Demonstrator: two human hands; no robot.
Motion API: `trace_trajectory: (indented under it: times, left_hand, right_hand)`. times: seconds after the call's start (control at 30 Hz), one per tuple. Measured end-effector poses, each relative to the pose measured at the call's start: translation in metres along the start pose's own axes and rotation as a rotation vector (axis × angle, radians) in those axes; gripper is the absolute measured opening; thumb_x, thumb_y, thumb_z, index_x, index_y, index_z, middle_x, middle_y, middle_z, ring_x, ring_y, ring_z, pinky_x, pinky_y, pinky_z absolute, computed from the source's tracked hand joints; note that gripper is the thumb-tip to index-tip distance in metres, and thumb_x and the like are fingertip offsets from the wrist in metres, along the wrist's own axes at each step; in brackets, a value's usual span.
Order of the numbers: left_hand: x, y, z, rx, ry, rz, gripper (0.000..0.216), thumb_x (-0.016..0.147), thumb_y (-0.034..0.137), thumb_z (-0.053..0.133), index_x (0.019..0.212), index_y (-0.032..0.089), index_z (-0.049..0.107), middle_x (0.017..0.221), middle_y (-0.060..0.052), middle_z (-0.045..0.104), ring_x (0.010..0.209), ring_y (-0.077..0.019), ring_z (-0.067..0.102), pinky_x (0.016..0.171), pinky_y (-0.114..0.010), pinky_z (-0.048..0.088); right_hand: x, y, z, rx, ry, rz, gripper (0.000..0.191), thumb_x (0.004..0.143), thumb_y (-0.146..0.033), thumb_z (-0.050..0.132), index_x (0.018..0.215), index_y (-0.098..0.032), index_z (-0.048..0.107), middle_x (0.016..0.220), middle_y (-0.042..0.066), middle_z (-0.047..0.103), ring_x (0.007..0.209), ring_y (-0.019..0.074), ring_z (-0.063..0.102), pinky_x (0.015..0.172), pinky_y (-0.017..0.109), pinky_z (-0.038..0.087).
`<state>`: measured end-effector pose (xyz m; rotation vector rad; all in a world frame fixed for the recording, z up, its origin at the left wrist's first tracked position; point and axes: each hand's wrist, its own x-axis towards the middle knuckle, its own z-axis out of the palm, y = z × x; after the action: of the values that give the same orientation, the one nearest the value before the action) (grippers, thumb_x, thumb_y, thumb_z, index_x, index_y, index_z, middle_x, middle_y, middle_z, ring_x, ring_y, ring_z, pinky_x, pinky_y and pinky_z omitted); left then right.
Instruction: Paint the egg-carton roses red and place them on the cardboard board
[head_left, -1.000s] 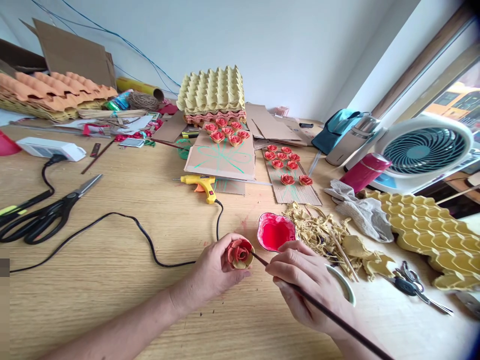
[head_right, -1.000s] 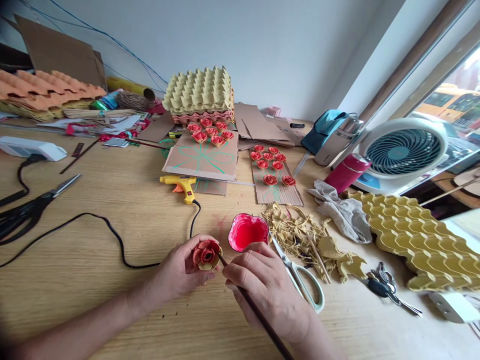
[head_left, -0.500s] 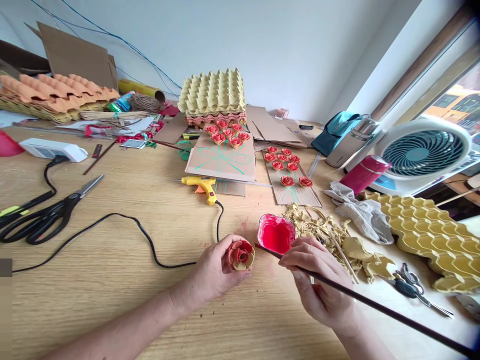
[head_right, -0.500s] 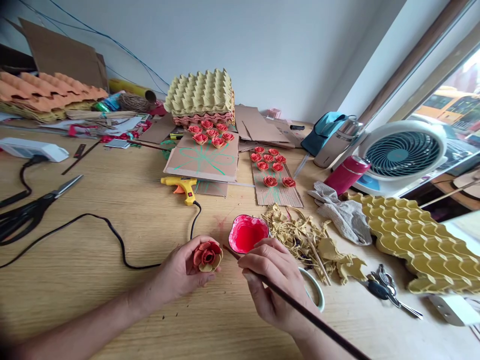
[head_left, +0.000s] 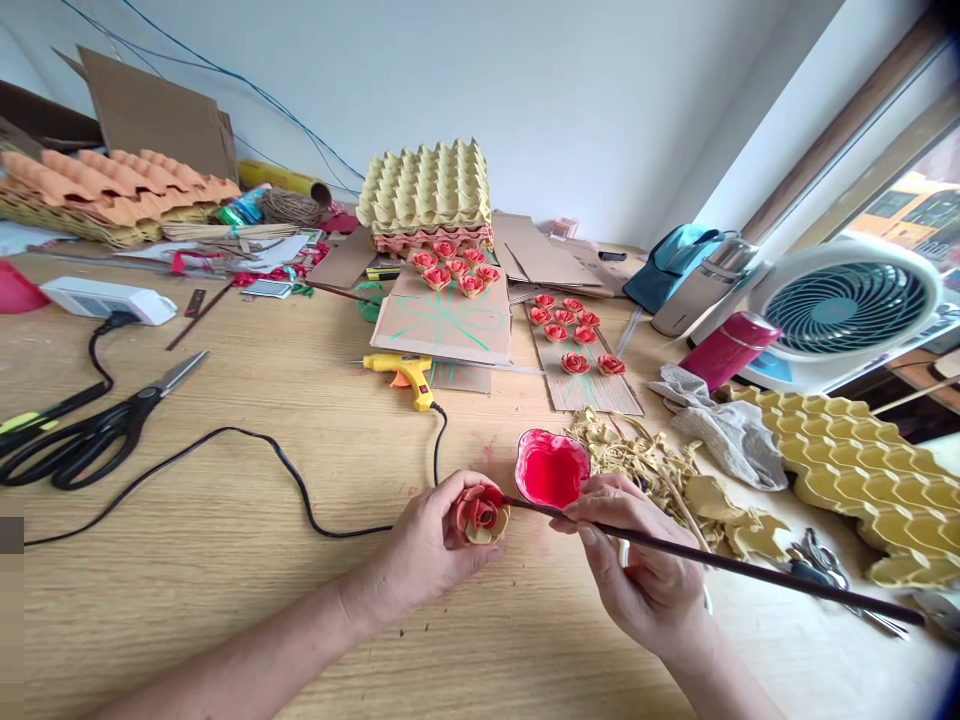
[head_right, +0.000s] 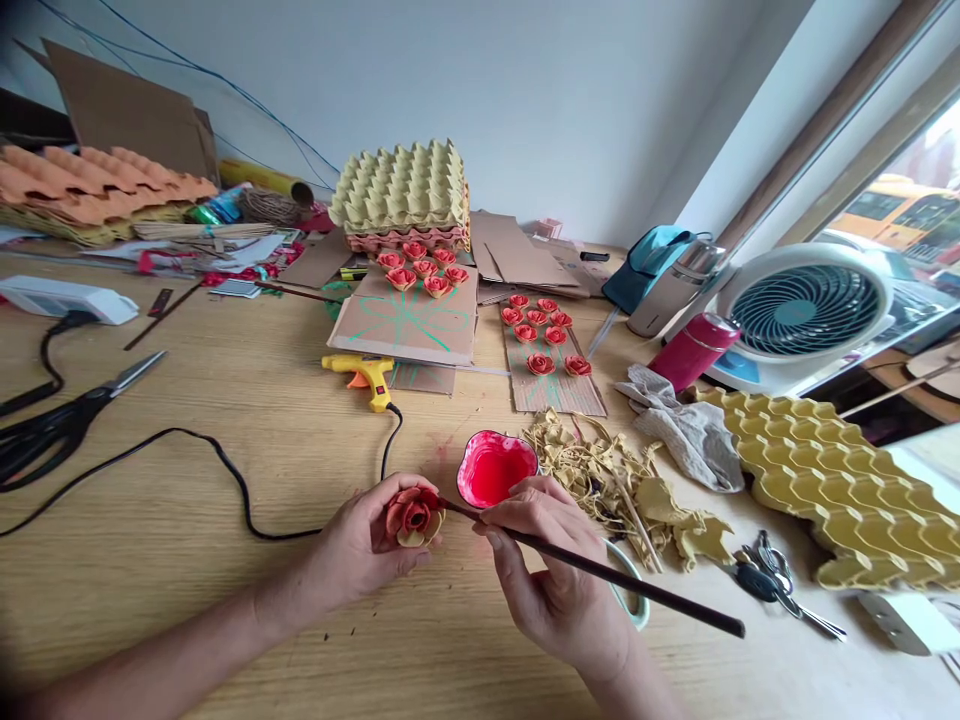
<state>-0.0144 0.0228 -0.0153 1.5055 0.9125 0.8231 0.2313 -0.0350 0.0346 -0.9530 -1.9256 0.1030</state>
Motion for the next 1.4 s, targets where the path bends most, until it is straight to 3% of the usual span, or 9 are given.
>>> trace_trajectory:
  times: [0.23,0.53,0.73,0.8,0.9,1.03,1.2,1.4]
  left_hand:
    - [-0.001,-0.002,0.000,-0.088,-0.009,-0.001,0.048,0.073,0.027,0.092,0.116,0.019,0.073,0.105,-0.007,0.082,0.094,-0.0241,0.075,0.084,-0.032,0.059]
    - [0.001,0.000,-0.001,-0.245,-0.046,-0.154,0.071,0.068,0.056,0.104,0.116,0.020,0.065,0.105,-0.006,0.070,0.085,-0.0241,0.073,0.052,-0.023,0.053]
    - [0.004,-0.003,-0.004,-0.176,0.030,-0.042,0.062,0.068,0.041,0.104,0.115,0.020,0.069,0.108,-0.007,0.078,0.103,-0.0258,0.073,0.093,-0.033,0.059]
    - [0.006,-0.003,-0.004,-0.191,0.041,-0.042,0.061,0.067,0.035,0.103,0.115,0.021,0.069,0.109,-0.006,0.079,0.105,-0.0254,0.073,0.096,-0.034,0.059]
    - [0.005,-0.001,-0.003,-0.248,0.023,-0.115,0.061,0.069,0.031,0.099,0.120,0.021,0.067,0.108,-0.005,0.076,0.091,-0.0200,0.071,0.078,-0.028,0.061]
    - [0.005,0.004,-0.001,-0.287,-0.012,-0.210,0.063,0.072,0.031,0.094,0.125,0.021,0.063,0.108,-0.004,0.071,0.072,-0.0143,0.066,0.048,-0.020,0.051]
    - [0.005,0.004,0.000,-0.258,0.018,-0.180,0.057,0.073,0.030,0.091,0.121,0.021,0.062,0.108,-0.003,0.067,0.072,-0.0149,0.069,0.044,-0.018,0.053]
    - [0.002,0.003,-0.002,-0.227,0.022,-0.128,0.055,0.074,0.025,0.091,0.121,0.021,0.062,0.108,-0.003,0.067,0.074,-0.0140,0.065,0.042,-0.016,0.053]
  right_hand:
    - [0.000,-0.001,0.000,0.057,0.030,0.022,0.024,0.105,-0.005,0.064,0.119,-0.024,0.072,0.090,0.003,0.084,0.081,0.0213,0.079,0.084,0.037,0.063]
    - [0.002,-0.001,-0.001,0.031,-0.028,-0.003,0.022,0.107,-0.007,0.061,0.117,-0.025,0.070,0.088,0.003,0.081,0.076,0.0209,0.075,0.082,0.039,0.063]
    - [-0.007,0.009,-0.008,0.035,0.050,0.081,0.019,0.111,-0.013,0.060,0.120,-0.025,0.072,0.091,0.004,0.082,0.083,0.0223,0.077,0.081,0.038,0.064]
    - [-0.008,0.012,-0.011,0.019,0.062,0.134,0.020,0.113,-0.015,0.059,0.124,-0.026,0.072,0.092,0.003,0.082,0.079,0.0203,0.077,0.076,0.034,0.064]
    - [-0.007,0.013,-0.014,-0.046,0.044,0.190,0.017,0.116,-0.021,0.057,0.125,-0.027,0.070,0.093,0.002,0.080,0.077,0.0184,0.078,0.070,0.029,0.062]
    - [0.001,0.012,-0.017,-0.163,-0.011,0.142,0.016,0.117,-0.023,0.052,0.120,-0.026,0.067,0.092,0.002,0.077,0.075,0.0176,0.075,0.069,0.028,0.059]
    - [0.013,0.009,-0.018,-0.260,-0.061,0.021,0.019,0.117,-0.017,0.047,0.114,-0.025,0.065,0.082,0.000,0.069,0.071,0.0179,0.069,0.064,0.028,0.053]
    - [0.017,0.006,-0.017,-0.270,-0.099,-0.025,0.020,0.113,-0.011,0.049,0.110,-0.026,0.063,0.089,0.001,0.074,0.070,0.0197,0.069,0.067,0.032,0.053]
